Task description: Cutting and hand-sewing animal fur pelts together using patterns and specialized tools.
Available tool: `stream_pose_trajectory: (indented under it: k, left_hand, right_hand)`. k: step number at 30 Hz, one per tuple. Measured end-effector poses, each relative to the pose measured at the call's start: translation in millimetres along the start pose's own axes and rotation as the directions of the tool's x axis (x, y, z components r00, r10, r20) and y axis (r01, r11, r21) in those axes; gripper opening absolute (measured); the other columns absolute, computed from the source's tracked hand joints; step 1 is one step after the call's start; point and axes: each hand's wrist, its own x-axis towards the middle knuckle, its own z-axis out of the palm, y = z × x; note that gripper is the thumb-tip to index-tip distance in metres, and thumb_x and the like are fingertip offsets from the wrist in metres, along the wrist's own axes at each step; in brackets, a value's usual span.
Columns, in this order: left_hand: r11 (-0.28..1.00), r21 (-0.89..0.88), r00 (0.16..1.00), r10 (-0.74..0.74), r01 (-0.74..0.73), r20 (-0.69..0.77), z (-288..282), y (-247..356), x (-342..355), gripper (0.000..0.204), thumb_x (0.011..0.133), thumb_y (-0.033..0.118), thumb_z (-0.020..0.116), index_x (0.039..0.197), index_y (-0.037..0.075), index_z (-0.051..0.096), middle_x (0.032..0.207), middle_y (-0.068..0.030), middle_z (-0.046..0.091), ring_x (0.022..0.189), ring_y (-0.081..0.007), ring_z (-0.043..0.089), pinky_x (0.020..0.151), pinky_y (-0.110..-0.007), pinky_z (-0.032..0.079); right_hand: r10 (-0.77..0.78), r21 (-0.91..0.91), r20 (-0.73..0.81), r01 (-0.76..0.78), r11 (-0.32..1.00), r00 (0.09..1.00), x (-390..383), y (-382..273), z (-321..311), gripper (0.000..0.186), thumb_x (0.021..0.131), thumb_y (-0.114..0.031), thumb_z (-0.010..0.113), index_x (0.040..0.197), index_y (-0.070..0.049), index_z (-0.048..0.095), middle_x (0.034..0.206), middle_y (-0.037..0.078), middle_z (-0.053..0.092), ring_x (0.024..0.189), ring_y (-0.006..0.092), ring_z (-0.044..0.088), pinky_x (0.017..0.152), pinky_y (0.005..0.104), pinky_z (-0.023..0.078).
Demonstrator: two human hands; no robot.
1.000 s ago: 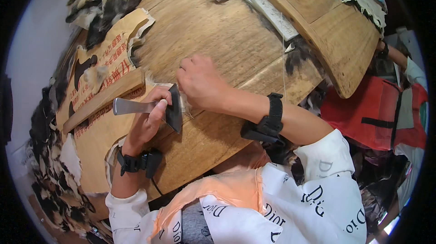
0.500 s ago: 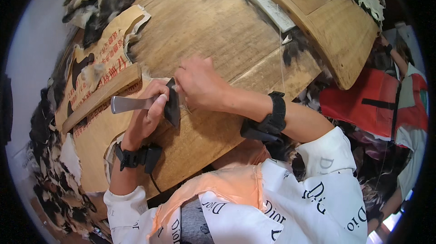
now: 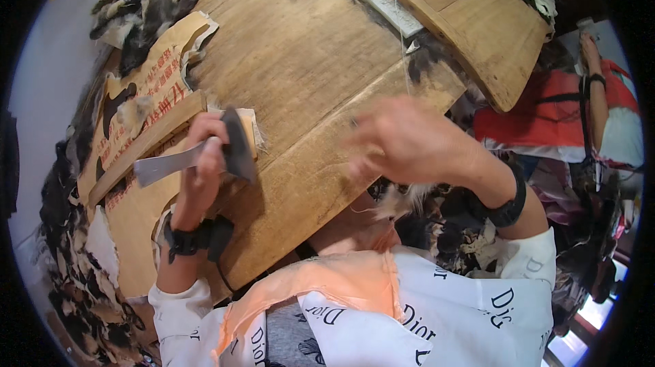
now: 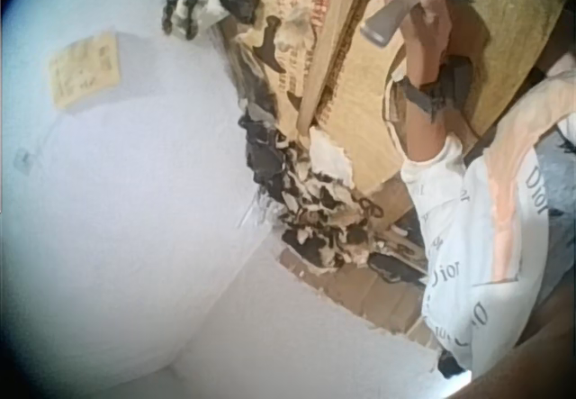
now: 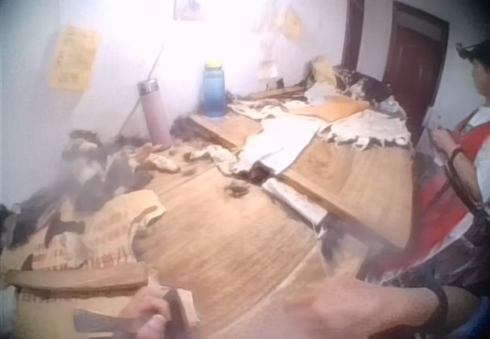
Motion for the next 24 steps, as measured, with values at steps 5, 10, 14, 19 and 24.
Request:
stream_pose_trajectory:
  k: [5,10,14,19,24]
  left_hand:
    - [0.98,0.141,0.989,-0.133,0.141,-0.065,-22.3,28.0,-9.7,0.013,0.086,0.013,0.045,0.085,0.001,0.05,0.088,-0.0133,0.049,0.08,-0.0242,0.05,0.071,-0.033,0.042]
    - [0.911,0.411,0.972,0.06,0.04,-0.227,-29.3,41.3,-34.3,0.025,0.08,0.011,0.058,0.103,0.001,0.053,0.089,-0.0124,0.056,0.08,-0.0291,0.056,0.067,-0.032,0.045]
    - [0.896,0.363,0.903,-0.087,0.255,-0.42,-50.8,49.0,-70.5,0.027,0.079,0.008,0.062,0.105,0.003,0.058,0.089,-0.0102,0.058,0.071,-0.0212,0.054,0.059,-0.031,0.046]
    - [0.721,0.019,0.496,-0.457,0.693,-0.738,-77.0,36.3,-135.3,0.013,0.082,0.01,0.06,0.089,0.0,0.064,0.077,-0.007,0.06,0.065,-0.0124,0.055,0.06,-0.024,0.045]
    - [0.62,-0.111,0.318,-0.538,0.777,-0.781,-52.9,13.8,-165.8,0.014,0.081,0.009,0.06,0.09,-0.002,0.063,0.077,-0.0083,0.061,0.064,-0.0124,0.058,0.061,-0.024,0.045]
  right_hand:
    - [-0.396,-0.022,-0.602,0.481,0.876,0.693,78.2,-31.3,4.5,0.045,0.069,-0.026,0.073,0.11,-0.011,0.062,0.085,0.009,0.057,0.084,0.0259,0.054,0.076,0.0347,0.046]
    - [-0.587,0.003,-0.549,0.704,0.71,0.595,144.9,-89.7,23.8,0.03,0.072,-0.021,0.071,0.099,-0.008,0.065,0.087,0.008,0.059,0.087,0.025,0.056,0.075,0.0351,0.047]
    - [-0.438,0.556,-0.4,0.594,0.581,0.805,167.7,-105.3,13.4,0.023,0.08,-0.015,0.064,0.099,-0.001,0.063,0.085,0.008,0.063,0.078,0.0182,0.062,0.072,0.0305,0.05]
    - [-0.449,0.839,-0.422,0.527,0.136,0.787,216.9,-104.0,-19.9,0.026,0.089,-0.023,0.049,0.092,0.001,0.056,0.096,0.014,0.06,0.086,0.0192,0.06,0.074,0.0286,0.051]
    - [-0.546,0.968,0.22,-0.249,0.022,0.809,239.2,-111.4,36.1,0.024,0.088,-0.018,0.042,0.108,-0.008,0.051,0.104,0.005,0.056,0.091,0.0127,0.056,0.082,0.0243,0.044]
